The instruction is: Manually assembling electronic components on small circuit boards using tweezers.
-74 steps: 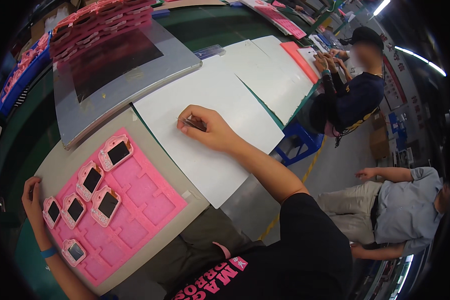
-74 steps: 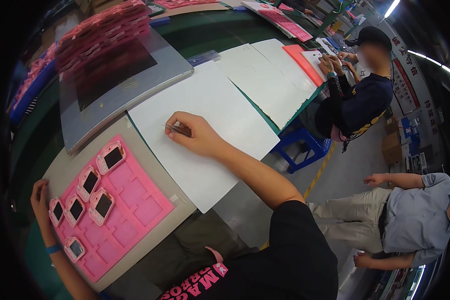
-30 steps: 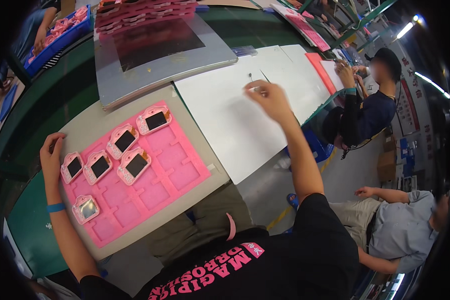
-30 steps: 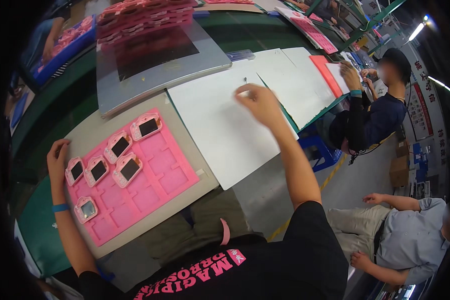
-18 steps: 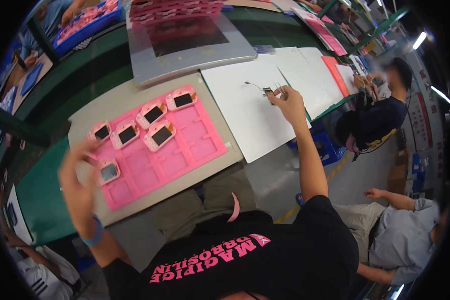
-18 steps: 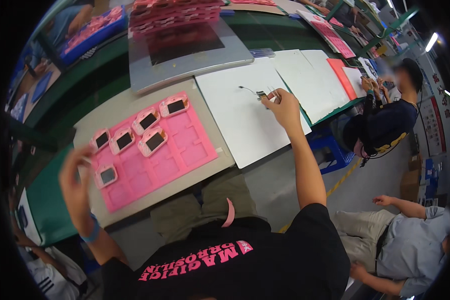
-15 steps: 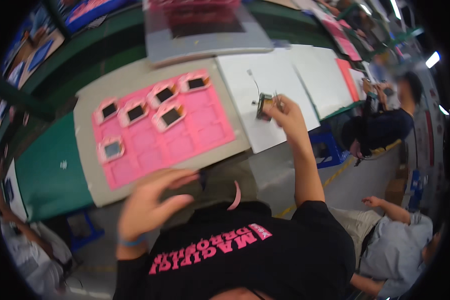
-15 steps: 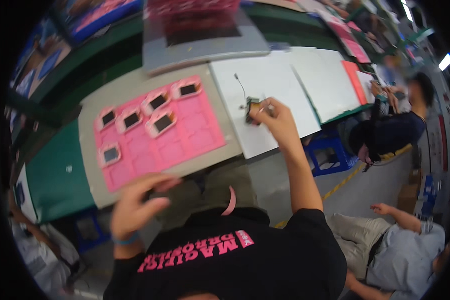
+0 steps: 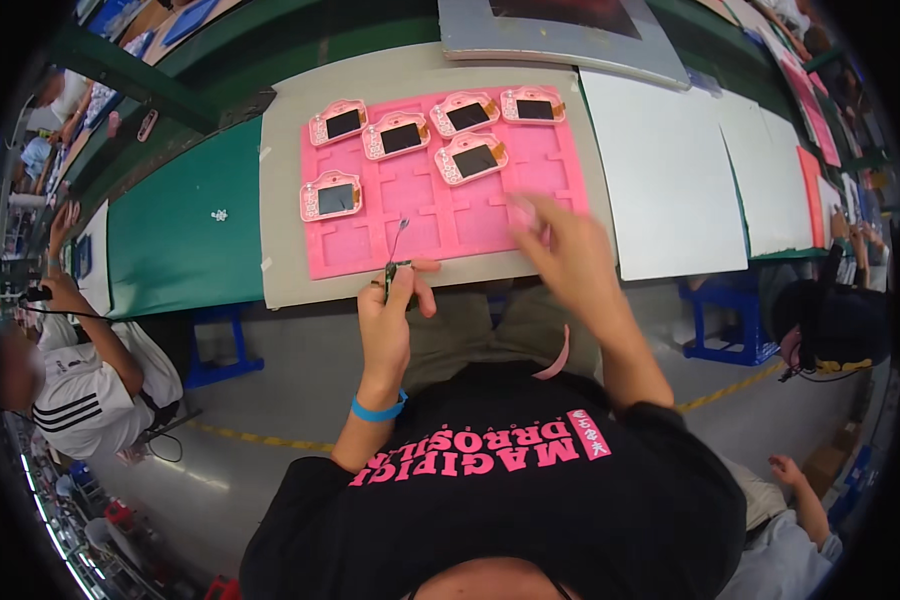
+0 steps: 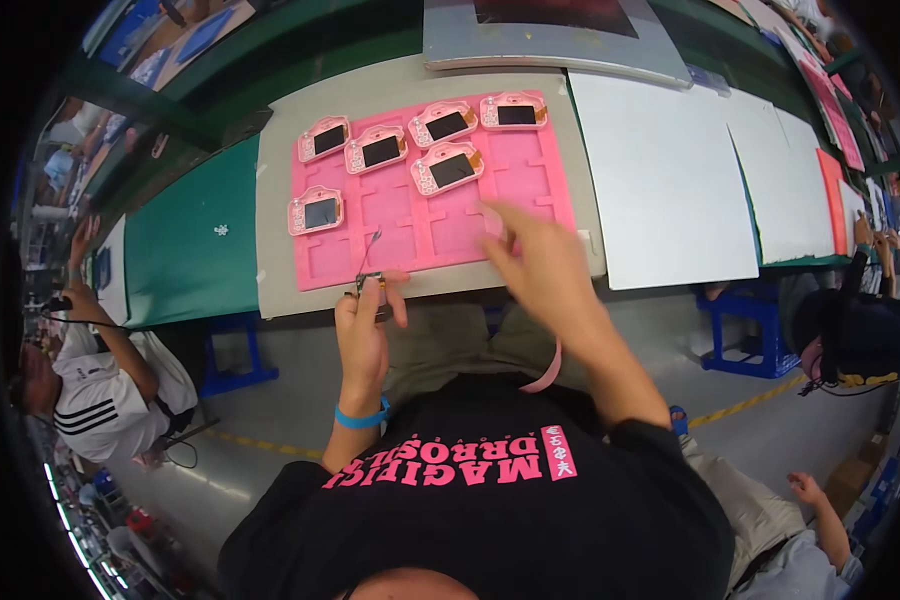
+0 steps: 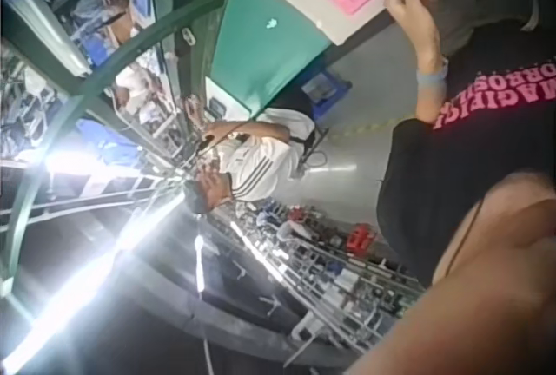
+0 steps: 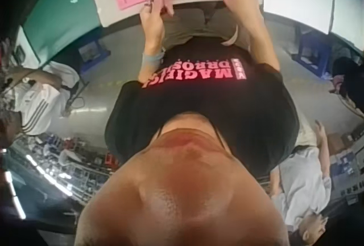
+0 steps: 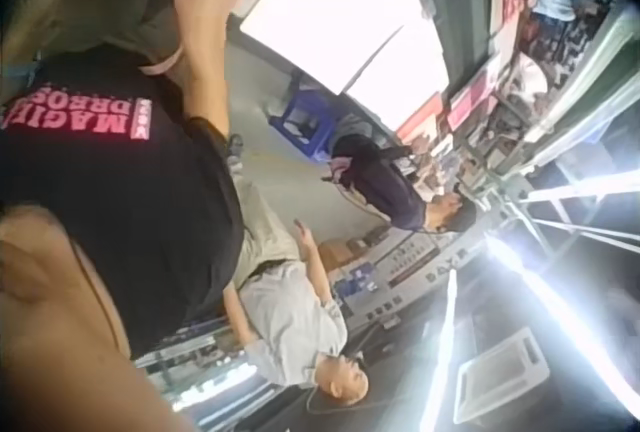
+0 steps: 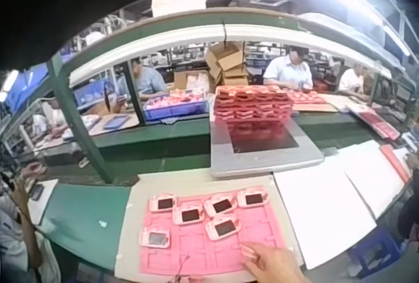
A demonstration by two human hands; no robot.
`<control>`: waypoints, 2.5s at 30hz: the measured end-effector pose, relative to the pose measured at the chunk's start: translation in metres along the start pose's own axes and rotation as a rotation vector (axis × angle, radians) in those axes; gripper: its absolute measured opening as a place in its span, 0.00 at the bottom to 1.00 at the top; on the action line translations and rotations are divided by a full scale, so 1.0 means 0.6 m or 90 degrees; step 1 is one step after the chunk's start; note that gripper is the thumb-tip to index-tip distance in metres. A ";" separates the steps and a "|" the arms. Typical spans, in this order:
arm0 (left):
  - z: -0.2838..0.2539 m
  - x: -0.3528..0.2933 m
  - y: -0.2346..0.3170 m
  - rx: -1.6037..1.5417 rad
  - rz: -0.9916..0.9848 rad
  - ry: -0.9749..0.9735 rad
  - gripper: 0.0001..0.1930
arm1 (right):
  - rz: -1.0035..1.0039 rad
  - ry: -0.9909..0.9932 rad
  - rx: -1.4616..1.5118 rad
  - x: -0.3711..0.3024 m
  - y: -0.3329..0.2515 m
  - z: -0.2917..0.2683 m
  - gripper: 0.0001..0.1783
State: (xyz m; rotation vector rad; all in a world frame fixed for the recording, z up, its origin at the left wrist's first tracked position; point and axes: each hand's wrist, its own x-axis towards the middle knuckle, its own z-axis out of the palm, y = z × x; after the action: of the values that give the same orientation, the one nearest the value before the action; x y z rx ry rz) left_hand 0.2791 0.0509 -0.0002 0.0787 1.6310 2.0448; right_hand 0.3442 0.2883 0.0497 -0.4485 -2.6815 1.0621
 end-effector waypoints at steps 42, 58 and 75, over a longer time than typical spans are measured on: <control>0.148 0.160 0.071 0.516 0.069 -0.176 0.12 | 0.407 -0.272 0.855 -0.050 0.040 0.023 0.11; 0.141 0.145 0.092 0.484 0.028 -0.169 0.09 | 0.398 -0.261 0.816 -0.051 0.036 0.028 0.09; 0.093 0.138 0.105 0.319 -0.186 -0.330 0.06 | 0.202 -0.089 0.449 -0.069 0.033 0.045 0.02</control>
State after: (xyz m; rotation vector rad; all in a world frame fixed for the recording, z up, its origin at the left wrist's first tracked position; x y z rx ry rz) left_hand 0.2048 0.1272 0.0509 0.4746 1.6498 1.2302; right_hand 0.3782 0.2705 0.0130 -0.6734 -2.1588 2.0719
